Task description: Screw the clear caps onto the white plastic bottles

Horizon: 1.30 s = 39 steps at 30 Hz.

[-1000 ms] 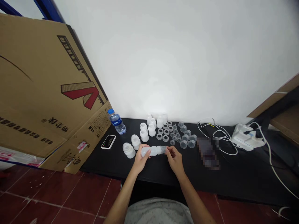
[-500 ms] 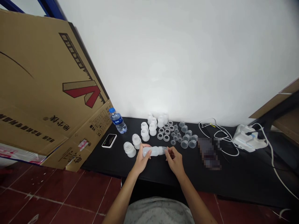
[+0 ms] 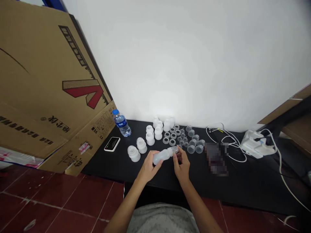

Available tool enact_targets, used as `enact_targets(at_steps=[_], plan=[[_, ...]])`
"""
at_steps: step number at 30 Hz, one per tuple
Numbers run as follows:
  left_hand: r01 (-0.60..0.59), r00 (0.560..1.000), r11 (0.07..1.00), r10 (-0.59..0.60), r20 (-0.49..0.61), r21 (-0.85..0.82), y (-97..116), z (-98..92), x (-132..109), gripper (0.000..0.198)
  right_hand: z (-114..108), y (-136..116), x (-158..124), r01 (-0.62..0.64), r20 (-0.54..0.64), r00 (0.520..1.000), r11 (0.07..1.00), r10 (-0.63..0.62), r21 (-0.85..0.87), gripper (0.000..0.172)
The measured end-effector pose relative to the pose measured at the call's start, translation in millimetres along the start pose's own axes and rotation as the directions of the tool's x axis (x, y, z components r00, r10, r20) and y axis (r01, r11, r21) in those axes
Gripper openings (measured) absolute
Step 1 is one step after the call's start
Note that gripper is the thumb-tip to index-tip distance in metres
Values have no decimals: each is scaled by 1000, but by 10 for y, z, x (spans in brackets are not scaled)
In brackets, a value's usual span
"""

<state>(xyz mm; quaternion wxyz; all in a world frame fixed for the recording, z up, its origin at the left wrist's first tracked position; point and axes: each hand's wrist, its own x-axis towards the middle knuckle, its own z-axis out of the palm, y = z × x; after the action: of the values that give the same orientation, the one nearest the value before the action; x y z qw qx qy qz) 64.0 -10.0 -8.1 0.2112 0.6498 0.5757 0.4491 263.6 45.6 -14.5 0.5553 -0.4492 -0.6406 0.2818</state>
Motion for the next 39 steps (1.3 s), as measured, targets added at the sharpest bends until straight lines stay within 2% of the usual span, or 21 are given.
enact_targets(at_steps=[4, 7, 9, 11, 14, 19, 23, 27, 30, 33, 35, 39], plan=[[-120, 992, 983, 115, 45, 141, 84, 12, 43, 44, -15, -15, -48, 145, -38, 988, 988, -147, -57, 42], [-110, 994, 973, 105, 33, 205, 66, 31, 48, 43, -10, -24, -83, 312, 86, 949, 944, -304, -106, 32], [-99, 995, 970, 97, 21, 222, 46, 38, 39, 41, 1, -34, -96, 383, 199, 913, 915, -355, -126, 33], [-77, 997, 973, 78, 3, 217, 42, 40, 27, 39, 14, -42, -101, 379, 267, 904, 915, -333, -140, 37], [0, 999, 986, 8, -44, 167, 65, 49, 1, 35, 28, -42, -92, 306, 321, 915, 940, -246, -152, 36], [159, 971, 974, -124, -206, 161, 88, 103, -120, 37, 34, -37, -51, 260, 382, 902, 959, -200, -110, 28], [278, 923, 943, -208, -324, 185, 73, 80, -212, 44, 34, -57, -17, 208, 347, 923, 974, -167, -86, 24], [383, 889, 902, -300, -346, 201, 71, -17, -227, 46, 45, -51, -18, 155, 287, 950, 983, -122, -97, 23], [382, 890, 908, -311, -332, 174, 61, -48, -274, 49, 39, -14, -28, 152, 258, 959, 980, -115, -129, 23], [341, 897, 931, -281, -341, 133, 31, -29, -394, 59, -11, 35, 54, 200, 267, 954, 951, -135, -235, 24], [326, 896, 938, -269, -353, 115, 10, -12, -480, 64, -66, 67, 216, 284, 310, 933, 904, -184, -318, 24], [343, 888, 930, -275, -369, 133, 17, -13, -525, 69, -158, 129, 744, 540, 495, 811, 726, -312, -427, 25]])
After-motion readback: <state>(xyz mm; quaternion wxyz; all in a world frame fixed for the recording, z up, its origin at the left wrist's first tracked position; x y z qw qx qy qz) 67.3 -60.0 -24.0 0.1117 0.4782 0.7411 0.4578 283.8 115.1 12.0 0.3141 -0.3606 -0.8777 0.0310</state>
